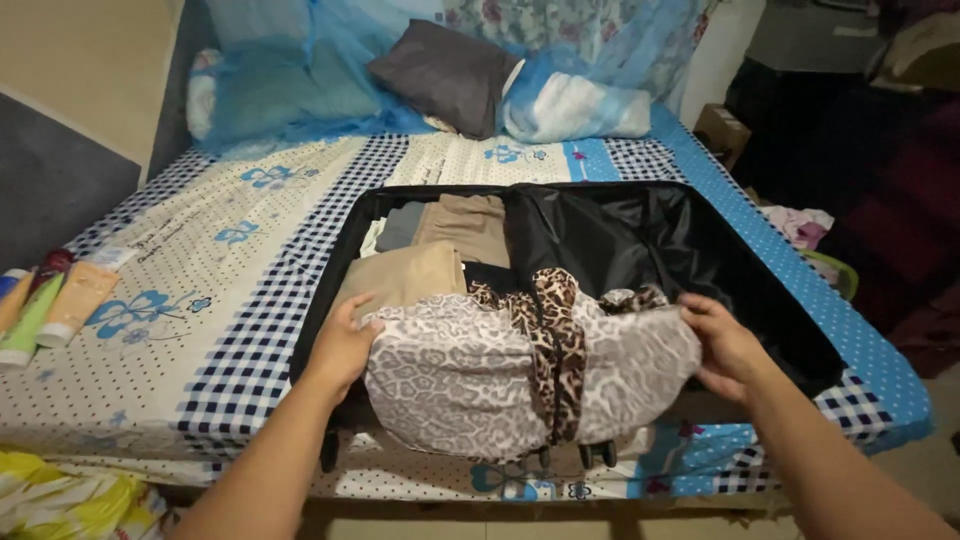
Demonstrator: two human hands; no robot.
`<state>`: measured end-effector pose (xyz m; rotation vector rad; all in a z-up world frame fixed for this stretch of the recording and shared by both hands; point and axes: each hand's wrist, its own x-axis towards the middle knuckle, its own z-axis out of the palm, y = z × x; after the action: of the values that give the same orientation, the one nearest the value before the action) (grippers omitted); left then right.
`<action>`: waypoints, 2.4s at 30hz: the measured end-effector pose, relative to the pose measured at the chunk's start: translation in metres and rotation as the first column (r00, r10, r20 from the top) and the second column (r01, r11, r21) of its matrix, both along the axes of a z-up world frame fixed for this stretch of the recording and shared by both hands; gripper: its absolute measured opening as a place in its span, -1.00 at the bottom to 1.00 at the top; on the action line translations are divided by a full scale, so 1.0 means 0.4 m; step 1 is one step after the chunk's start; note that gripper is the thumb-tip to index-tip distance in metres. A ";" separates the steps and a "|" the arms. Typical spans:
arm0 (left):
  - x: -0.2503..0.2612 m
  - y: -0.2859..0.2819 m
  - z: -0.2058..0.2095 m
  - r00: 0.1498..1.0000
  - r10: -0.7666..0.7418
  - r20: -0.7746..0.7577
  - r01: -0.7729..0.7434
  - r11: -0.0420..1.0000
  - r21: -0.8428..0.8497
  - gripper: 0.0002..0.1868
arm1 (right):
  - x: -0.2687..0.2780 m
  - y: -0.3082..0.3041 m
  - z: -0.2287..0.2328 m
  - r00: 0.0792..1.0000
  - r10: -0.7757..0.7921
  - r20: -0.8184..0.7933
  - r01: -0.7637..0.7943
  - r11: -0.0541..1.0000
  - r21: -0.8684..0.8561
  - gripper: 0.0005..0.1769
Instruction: Pack several items of clothing into a black suitcase on a bed.
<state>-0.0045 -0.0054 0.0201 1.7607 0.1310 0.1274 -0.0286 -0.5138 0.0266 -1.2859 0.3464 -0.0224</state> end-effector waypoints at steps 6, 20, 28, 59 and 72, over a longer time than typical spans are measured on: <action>0.068 0.005 0.101 0.996 -0.046 0.075 0.053 0.994 -0.097 -0.61 | 0.003 -0.004 0.094 0.930 0.094 0.356 -0.151 0.980 0.134 -0.20; 0.020 0.114 0.152 0.999 0.017 0.040 -0.017 1.000 -0.002 -0.73 | -0.102 0.038 0.157 0.970 0.109 -0.217 -0.165 0.952 -0.257 -0.51; 0.012 0.123 0.213 0.995 -0.098 0.012 0.098 0.968 -0.229 -0.63 | -0.074 0.018 0.273 0.923 0.356 -0.147 -0.360 0.660 -0.659 -0.19; -0.033 0.203 0.621 0.934 0.041 0.356 -0.170 0.925 0.341 -0.64 | -0.039 -0.061 0.609 0.878 0.069 0.474 0.268 0.750 -0.605 -0.70; -0.034 0.190 0.576 0.996 -0.077 0.039 0.075 0.996 0.054 -0.71 | -0.048 -0.069 0.573 0.960 0.109 0.259 0.061 0.820 -0.569 -0.50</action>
<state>-0.0182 0.0705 0.2504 1.8121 0.0309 0.1119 -0.0479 -0.5415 0.2559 -1.8628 0.0692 -0.3084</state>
